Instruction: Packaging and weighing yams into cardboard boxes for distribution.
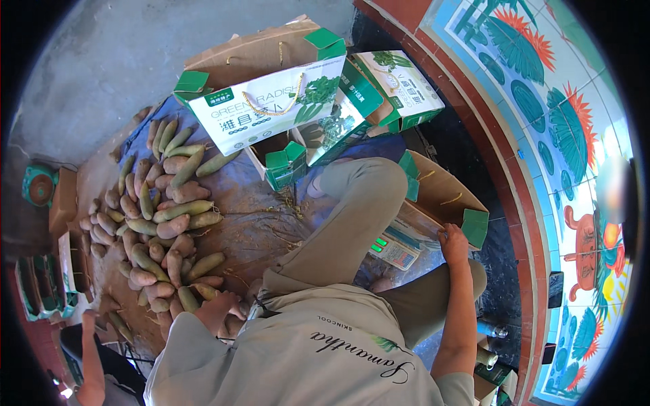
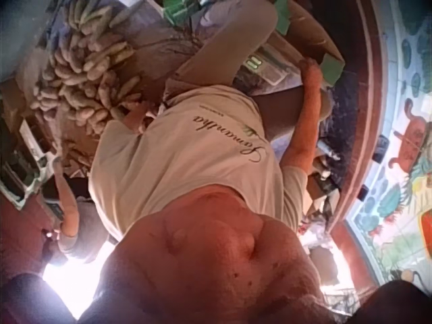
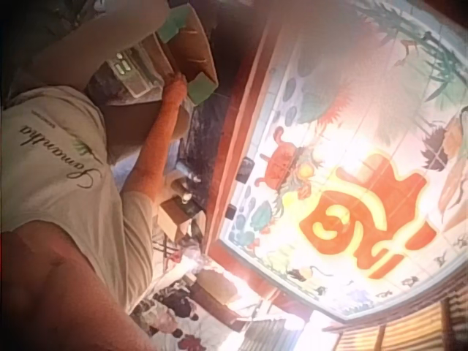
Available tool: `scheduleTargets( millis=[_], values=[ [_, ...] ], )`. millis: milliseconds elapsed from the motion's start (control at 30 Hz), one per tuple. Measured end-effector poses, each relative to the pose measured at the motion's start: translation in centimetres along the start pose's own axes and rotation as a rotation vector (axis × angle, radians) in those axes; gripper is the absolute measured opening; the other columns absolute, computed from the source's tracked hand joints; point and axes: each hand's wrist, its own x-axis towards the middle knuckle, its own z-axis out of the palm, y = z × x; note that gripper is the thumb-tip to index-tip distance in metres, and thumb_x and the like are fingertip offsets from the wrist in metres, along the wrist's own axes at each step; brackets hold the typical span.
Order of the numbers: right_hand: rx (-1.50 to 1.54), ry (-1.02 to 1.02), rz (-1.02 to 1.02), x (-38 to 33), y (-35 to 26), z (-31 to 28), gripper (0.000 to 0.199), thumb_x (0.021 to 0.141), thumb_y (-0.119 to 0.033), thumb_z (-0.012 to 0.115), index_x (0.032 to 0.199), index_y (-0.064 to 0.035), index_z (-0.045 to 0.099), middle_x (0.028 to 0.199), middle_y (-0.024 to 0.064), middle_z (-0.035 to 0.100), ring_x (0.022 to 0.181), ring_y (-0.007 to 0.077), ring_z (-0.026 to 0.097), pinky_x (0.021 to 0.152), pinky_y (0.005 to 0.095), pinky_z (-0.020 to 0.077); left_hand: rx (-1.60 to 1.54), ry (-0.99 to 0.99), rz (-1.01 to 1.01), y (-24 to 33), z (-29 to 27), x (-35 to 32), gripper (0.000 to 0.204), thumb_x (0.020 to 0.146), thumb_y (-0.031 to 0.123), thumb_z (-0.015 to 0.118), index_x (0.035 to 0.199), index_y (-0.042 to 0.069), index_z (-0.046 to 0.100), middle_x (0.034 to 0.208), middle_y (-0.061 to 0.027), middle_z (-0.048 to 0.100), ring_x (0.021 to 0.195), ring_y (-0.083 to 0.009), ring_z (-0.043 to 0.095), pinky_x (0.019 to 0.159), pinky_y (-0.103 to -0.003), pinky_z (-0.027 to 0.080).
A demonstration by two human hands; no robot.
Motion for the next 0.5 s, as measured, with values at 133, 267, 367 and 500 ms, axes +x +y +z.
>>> scheduleTargets(
  millis=[133, 267, 367, 500],
  values=[
    [-0.023, -0.074, 0.049, 0.2, -0.9, -0.8, 0.021, 0.076, -0.016, 0.060, 0.092, -0.0024, 0.056, 0.088, 0.0152, 0.058, 0.085, 0.0333, 0.056, 0.073, 0.0408, 0.0455, 0.211, 0.117, 0.060, 0.0, 0.9, 0.0, 0.066, 0.060, 0.033, 0.076, 0.120, 0.020, 0.052, 0.118, -0.0075, 0.054, 0.116, -0.0266, 0.046, 0.098, -0.054, 0.029],
    [-0.011, -0.092, 0.057, 0.6, -1.4, -0.8, 0.020, 0.077, -0.017, 0.060, 0.092, -0.0031, 0.056, 0.088, 0.0152, 0.058, 0.085, 0.0331, 0.056, 0.073, 0.0409, 0.0454, 0.270, 0.085, 0.067, -0.5, 3.0, 3.1, 0.068, 0.061, 0.030, 0.074, 0.122, 0.015, 0.048, 0.122, -0.0062, 0.051, 0.114, -0.0263, 0.047, 0.091, -0.049, 0.037],
    [-0.016, -0.041, 0.032, 0.4, -0.8, -0.5, 0.021, 0.077, -0.017, 0.060, 0.091, -0.0033, 0.056, 0.088, 0.0154, 0.058, 0.085, 0.0335, 0.056, 0.073, 0.0409, 0.0452, 0.247, 0.069, 0.097, -0.1, 1.9, 2.8, 0.063, 0.062, 0.026, 0.073, 0.119, 0.012, 0.050, 0.116, -0.0090, 0.055, 0.109, -0.0266, 0.052, 0.088, -0.043, 0.042],
    [-0.017, -0.055, 0.055, 0.4, -0.5, -0.3, 0.020, 0.076, -0.017, 0.061, 0.089, -0.0031, 0.056, 0.087, 0.0154, 0.058, 0.085, 0.0327, 0.056, 0.073, 0.0405, 0.0455, -0.182, 0.363, 0.036, 0.0, -2.4, 2.7, 0.058, 0.063, 0.025, 0.071, 0.112, 0.004, 0.049, 0.107, -0.0191, 0.058, 0.100, -0.0337, 0.056, 0.083, -0.041, 0.046]
  ],
)
